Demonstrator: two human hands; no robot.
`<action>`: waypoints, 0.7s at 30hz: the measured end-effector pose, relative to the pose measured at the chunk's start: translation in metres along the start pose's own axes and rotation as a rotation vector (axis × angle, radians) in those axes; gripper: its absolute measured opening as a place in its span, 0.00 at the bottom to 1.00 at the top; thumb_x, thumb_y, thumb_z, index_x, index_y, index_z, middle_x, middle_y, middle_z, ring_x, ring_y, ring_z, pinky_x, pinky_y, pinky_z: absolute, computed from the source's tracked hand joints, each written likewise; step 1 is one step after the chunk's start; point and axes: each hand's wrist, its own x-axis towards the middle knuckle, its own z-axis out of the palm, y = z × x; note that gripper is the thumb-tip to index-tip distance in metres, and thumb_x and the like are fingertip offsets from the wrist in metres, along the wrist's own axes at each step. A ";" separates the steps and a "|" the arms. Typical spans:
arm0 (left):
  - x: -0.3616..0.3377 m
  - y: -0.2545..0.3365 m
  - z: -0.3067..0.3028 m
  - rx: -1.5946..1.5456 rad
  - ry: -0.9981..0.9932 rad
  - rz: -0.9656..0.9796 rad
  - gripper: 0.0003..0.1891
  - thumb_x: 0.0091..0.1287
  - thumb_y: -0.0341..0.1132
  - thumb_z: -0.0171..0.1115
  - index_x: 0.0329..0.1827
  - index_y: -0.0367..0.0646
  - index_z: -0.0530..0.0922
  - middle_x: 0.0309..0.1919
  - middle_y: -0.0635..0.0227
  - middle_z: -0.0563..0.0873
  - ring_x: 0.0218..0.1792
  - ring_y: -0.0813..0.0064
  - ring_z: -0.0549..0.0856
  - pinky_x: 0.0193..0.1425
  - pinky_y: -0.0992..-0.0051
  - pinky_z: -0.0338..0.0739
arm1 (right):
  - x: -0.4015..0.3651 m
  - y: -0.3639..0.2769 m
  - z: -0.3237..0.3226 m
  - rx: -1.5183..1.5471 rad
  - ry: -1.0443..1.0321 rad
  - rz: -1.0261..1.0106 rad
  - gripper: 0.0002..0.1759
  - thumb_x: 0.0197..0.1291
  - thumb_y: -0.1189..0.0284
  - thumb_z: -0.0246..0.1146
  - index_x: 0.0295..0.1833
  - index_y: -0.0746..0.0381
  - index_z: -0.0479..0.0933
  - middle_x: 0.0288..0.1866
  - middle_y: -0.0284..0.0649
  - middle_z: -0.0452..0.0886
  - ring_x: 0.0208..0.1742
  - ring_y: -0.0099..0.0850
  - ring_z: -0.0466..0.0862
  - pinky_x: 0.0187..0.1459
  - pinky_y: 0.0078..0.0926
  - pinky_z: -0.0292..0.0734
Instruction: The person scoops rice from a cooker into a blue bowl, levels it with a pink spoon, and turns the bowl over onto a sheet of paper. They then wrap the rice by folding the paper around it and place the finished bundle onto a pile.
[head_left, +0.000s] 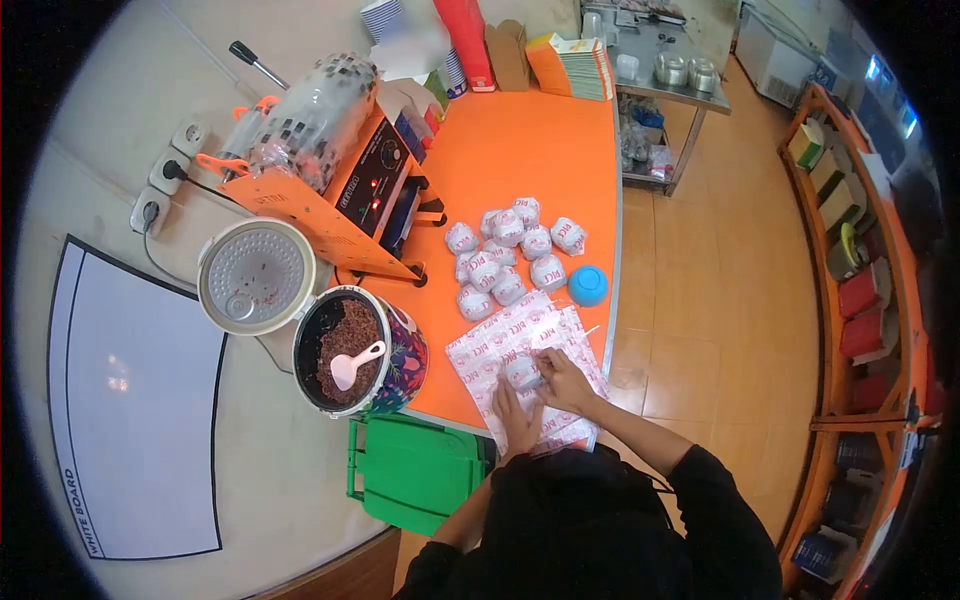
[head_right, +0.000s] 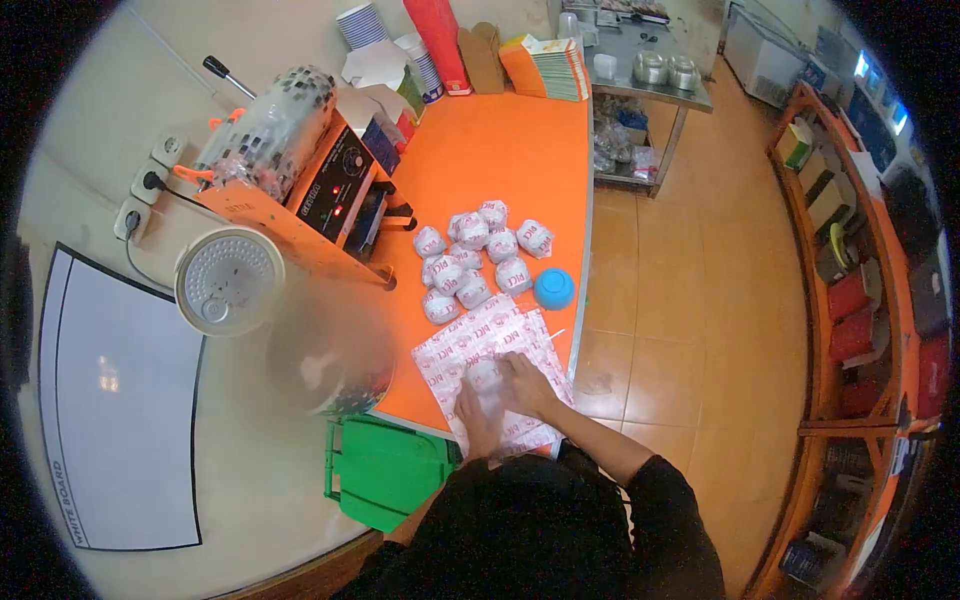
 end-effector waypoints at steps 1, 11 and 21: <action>0.011 -0.002 -0.001 -0.298 -0.043 -0.151 0.34 0.69 0.33 0.52 0.75 0.25 0.53 0.76 0.49 0.56 0.75 0.57 0.59 0.78 0.63 0.51 | 0.002 0.000 0.000 0.050 -0.002 0.038 0.36 0.47 0.71 0.64 0.66 0.71 0.70 0.55 0.50 0.71 0.55 0.45 0.75 0.58 0.38 0.74; 0.064 0.008 -0.029 -1.037 -0.034 -0.561 0.23 0.69 0.35 0.64 0.64 0.38 0.71 0.58 0.61 0.78 0.62 0.71 0.77 0.65 0.69 0.72 | 0.028 -0.025 -0.024 -0.131 0.122 -0.282 0.37 0.46 0.72 0.69 0.68 0.58 0.72 0.73 0.43 0.68 0.73 0.40 0.67 0.68 0.43 0.68; 0.093 -0.011 0.006 -0.652 0.111 -0.117 0.25 0.63 0.32 0.66 0.63 0.38 0.73 0.58 0.58 0.77 0.57 0.66 0.79 0.61 0.68 0.75 | 0.042 -0.031 -0.001 0.861 0.065 0.218 0.38 0.47 0.89 0.55 0.69 0.64 0.69 0.59 0.44 0.81 0.58 0.32 0.81 0.59 0.32 0.76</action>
